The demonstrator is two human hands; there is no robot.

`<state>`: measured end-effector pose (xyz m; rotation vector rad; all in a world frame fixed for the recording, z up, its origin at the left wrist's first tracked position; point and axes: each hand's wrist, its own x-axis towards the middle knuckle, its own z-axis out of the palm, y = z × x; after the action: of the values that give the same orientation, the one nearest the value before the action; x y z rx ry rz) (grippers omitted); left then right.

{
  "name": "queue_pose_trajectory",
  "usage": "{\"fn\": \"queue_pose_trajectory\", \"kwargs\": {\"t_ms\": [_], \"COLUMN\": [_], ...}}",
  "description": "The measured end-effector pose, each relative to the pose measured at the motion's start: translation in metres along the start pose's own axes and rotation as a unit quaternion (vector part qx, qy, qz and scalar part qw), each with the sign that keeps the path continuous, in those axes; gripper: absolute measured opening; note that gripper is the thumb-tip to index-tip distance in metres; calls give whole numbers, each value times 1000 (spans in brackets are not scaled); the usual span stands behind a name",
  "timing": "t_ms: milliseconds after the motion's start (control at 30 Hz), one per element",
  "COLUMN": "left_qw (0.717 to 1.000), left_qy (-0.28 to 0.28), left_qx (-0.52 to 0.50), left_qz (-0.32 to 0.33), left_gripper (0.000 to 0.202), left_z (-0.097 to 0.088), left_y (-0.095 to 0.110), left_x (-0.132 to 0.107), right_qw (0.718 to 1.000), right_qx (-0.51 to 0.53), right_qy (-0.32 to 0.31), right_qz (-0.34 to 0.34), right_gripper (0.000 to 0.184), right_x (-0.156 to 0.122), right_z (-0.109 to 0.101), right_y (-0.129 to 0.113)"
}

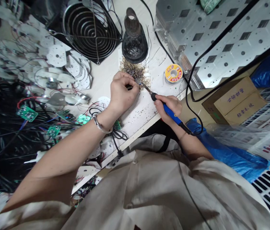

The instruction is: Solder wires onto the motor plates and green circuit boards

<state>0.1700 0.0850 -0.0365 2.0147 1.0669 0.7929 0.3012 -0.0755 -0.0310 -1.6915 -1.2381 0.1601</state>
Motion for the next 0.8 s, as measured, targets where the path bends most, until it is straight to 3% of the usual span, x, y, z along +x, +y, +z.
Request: {"fn": "queue_pose_trajectory", "kwargs": {"t_ms": [500, 800], "left_qw": [1000, 1000], "left_qy": [12, 3], "left_qx": [-9, 9], "left_qz": [-6, -2], "left_gripper": [18, 17], "left_z": [1, 2], "left_y": [2, 1], "left_x": [-1, -2], "right_qw": [998, 999], "right_qx": [-22, -5], "right_qy": [-18, -22], "right_qz": [-54, -45], "right_gripper": [17, 16], "right_x": [4, 3], "right_z": [-5, -2], "right_y": [-2, 3]}}
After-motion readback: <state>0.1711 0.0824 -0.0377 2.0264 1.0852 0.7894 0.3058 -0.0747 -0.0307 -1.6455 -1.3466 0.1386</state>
